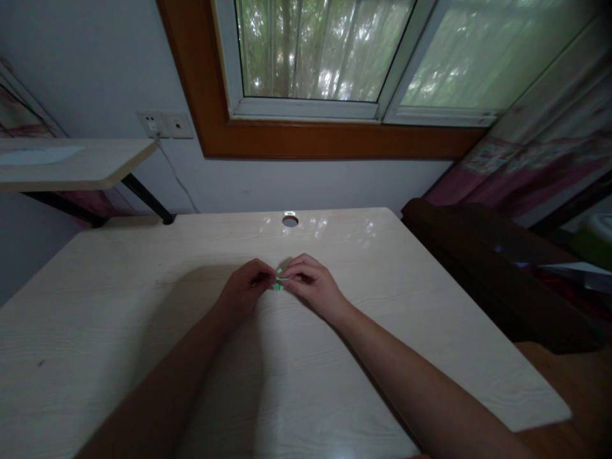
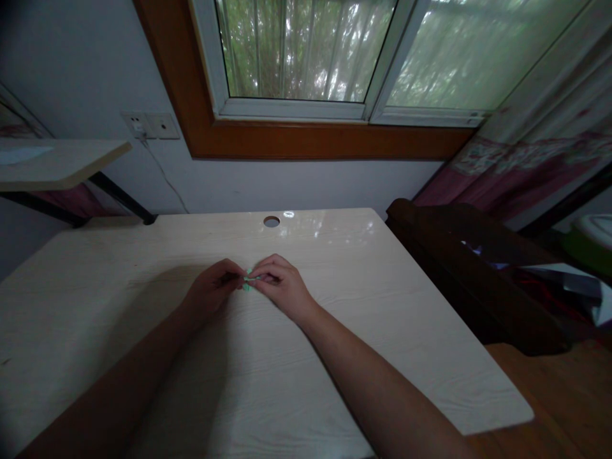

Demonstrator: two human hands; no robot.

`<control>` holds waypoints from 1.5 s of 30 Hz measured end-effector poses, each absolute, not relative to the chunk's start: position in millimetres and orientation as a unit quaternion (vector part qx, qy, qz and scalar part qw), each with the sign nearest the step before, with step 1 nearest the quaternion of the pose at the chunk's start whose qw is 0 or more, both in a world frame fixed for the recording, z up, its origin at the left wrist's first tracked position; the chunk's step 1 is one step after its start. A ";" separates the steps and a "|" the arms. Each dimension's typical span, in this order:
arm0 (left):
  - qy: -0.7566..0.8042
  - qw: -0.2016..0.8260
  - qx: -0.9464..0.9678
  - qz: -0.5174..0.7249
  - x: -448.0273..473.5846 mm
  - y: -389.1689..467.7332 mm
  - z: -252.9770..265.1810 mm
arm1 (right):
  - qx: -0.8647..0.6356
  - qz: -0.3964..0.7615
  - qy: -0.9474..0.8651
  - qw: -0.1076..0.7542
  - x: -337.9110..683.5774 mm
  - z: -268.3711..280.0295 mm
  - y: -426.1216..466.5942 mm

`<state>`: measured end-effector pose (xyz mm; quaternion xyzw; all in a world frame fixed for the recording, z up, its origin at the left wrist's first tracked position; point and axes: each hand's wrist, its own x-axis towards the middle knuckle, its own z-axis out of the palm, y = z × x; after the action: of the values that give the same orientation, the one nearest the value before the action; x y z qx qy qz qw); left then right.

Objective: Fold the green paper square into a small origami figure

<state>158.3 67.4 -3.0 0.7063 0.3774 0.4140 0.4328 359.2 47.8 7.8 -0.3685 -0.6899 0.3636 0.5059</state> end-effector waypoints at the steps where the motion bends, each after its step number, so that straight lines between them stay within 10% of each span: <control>1: 0.376 0.432 0.707 0.415 158.6 67.2 -2.2 | -0.371 0.368 -0.687 0.505 359.5 8.2 48.1; 28: 0.371 0.532 0.664 0.371 157.7 67.2 -1.3 | -0.408 0.352 -0.675 0.504 360.4 9.1 49.1; 45: 0.417 0.454 0.625 0.479 158.6 70.6 -1.7 | -0.342 0.587 -0.537 0.500 354.1 -1.9 54.2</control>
<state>158.6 70.6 -1.7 0.6248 0.4168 0.4793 0.4541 354.1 54.2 -1.9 -0.3422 -0.5373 0.5869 0.4998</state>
